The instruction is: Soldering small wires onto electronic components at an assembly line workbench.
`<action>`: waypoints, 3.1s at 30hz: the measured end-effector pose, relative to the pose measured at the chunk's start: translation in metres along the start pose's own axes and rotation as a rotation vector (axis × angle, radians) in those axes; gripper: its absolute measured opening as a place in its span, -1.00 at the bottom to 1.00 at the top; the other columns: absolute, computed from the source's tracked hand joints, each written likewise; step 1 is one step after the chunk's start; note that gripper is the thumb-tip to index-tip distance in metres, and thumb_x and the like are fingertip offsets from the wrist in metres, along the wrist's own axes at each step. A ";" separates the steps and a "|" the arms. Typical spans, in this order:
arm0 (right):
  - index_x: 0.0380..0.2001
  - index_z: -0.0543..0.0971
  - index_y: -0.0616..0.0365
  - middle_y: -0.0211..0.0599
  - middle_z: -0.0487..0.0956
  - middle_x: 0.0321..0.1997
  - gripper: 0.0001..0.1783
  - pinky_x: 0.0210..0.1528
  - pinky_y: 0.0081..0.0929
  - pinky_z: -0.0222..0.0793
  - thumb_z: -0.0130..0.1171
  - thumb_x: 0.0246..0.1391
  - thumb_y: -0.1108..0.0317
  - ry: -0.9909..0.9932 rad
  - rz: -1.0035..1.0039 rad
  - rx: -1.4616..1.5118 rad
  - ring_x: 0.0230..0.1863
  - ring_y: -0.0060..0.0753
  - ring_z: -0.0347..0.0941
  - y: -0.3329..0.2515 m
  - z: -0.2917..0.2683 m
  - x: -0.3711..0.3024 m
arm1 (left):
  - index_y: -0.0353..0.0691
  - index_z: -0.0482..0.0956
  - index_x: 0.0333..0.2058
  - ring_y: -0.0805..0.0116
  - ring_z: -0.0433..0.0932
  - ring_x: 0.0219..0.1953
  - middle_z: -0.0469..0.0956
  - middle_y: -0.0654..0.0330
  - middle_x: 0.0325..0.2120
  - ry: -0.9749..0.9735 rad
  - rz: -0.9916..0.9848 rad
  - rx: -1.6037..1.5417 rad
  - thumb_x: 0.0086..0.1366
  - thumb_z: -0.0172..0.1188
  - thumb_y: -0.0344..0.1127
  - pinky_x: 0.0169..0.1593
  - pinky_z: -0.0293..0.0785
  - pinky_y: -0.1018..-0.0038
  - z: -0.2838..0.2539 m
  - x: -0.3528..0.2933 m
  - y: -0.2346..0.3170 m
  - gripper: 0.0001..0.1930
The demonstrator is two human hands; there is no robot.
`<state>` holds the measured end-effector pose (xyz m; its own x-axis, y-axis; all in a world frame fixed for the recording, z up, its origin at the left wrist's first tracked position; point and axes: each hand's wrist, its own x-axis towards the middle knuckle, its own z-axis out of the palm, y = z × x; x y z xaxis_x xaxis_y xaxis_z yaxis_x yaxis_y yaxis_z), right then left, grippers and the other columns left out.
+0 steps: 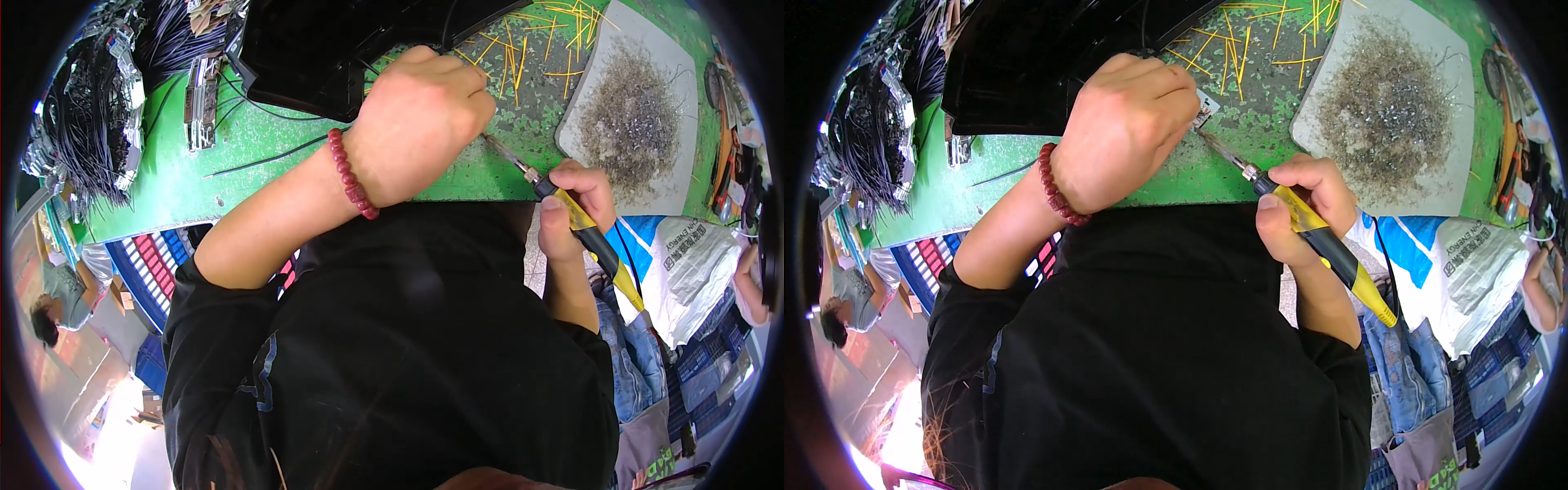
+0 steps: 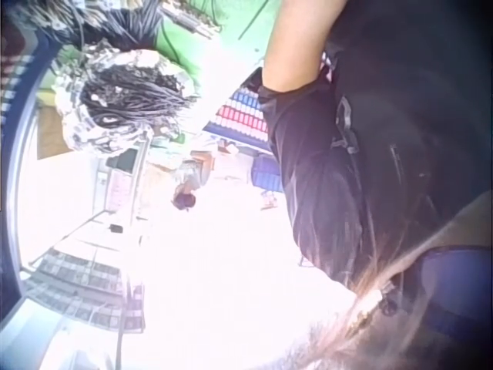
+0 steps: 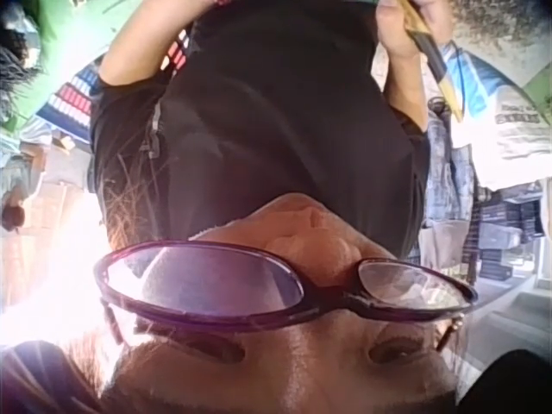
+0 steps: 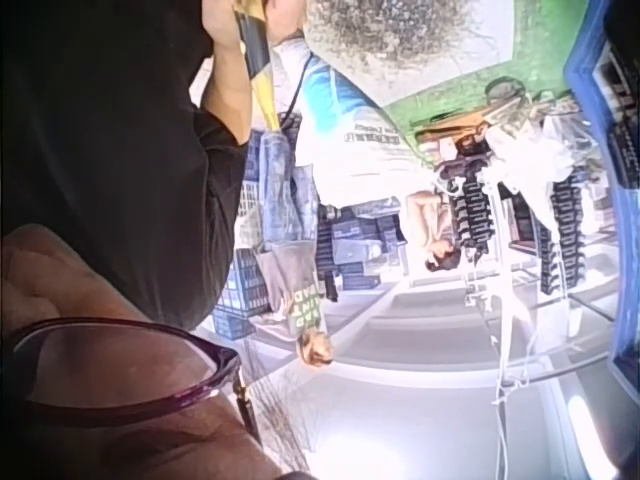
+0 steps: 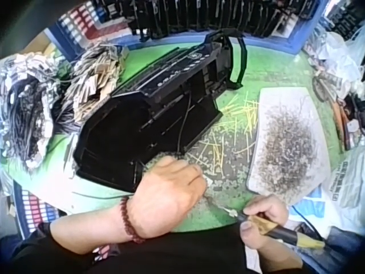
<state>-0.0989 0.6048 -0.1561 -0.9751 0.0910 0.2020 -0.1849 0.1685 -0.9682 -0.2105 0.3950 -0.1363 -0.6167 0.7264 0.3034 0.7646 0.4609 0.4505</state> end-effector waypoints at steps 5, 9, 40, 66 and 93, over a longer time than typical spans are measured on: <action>-0.31 0.44 0.23 -0.40 0.43 -0.45 -0.70 -0.41 -0.65 0.14 0.30 0.01 0.28 0.012 0.035 0.066 -0.47 -0.65 0.25 0.001 0.000 -0.001 | -0.22 0.53 -0.49 0.27 0.52 -0.36 0.53 0.27 -0.44 -0.005 -0.003 0.002 -0.02 0.26 -0.48 -0.24 0.38 0.38 0.000 -0.001 0.000 -0.90; -0.30 0.44 0.23 -0.37 0.44 -0.41 -0.67 -0.36 -0.64 0.15 0.30 0.02 0.24 0.132 0.009 0.149 -0.44 -0.64 0.24 0.005 0.002 -0.002 | -0.22 0.53 -0.48 0.27 0.52 -0.36 0.53 0.27 -0.43 -0.016 0.001 0.001 -0.02 0.26 -0.48 -0.24 0.38 0.39 -0.001 0.000 0.000 -0.90; -0.13 0.56 -0.01 -0.37 0.60 -0.41 -0.53 -0.38 -0.38 0.38 0.31 -0.19 0.61 -0.208 -0.331 -0.429 -0.43 -0.24 0.51 0.001 0.018 0.051 | -0.31 0.50 -0.46 0.08 0.51 -0.31 0.50 0.12 -0.40 -0.064 -0.058 -0.138 0.02 0.26 -0.50 -0.25 0.47 0.33 -0.012 0.001 -0.005 -0.89; 0.01 0.30 0.22 -0.02 0.65 -0.35 -0.47 -0.16 -0.46 0.51 0.23 -0.01 0.74 0.163 -0.428 0.102 -0.27 -0.26 0.64 -0.078 0.049 0.113 | -0.32 0.58 -0.07 0.17 0.51 -0.43 0.55 0.06 -0.43 0.281 -0.250 -0.241 0.13 0.17 -0.63 -0.33 0.42 0.41 -0.133 -0.015 0.027 -0.65; -0.23 0.59 0.12 -0.30 0.64 -0.42 -0.71 -0.08 -0.30 0.40 0.25 -0.08 0.62 -0.373 -0.470 -0.430 -0.37 -0.14 0.56 -0.089 0.025 0.103 | -0.47 0.61 -0.52 -0.18 0.61 -0.28 0.59 -0.27 -0.43 -0.161 -0.612 0.002 0.18 0.06 0.06 -0.11 0.52 0.08 -0.106 0.056 -0.070 -0.45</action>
<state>-0.1856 0.5746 -0.0529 -0.7960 -0.4124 0.4432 -0.6036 0.4845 -0.6332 -0.3179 0.3495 -0.0620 -0.9067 0.3983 -0.1387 0.2826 0.8179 0.5012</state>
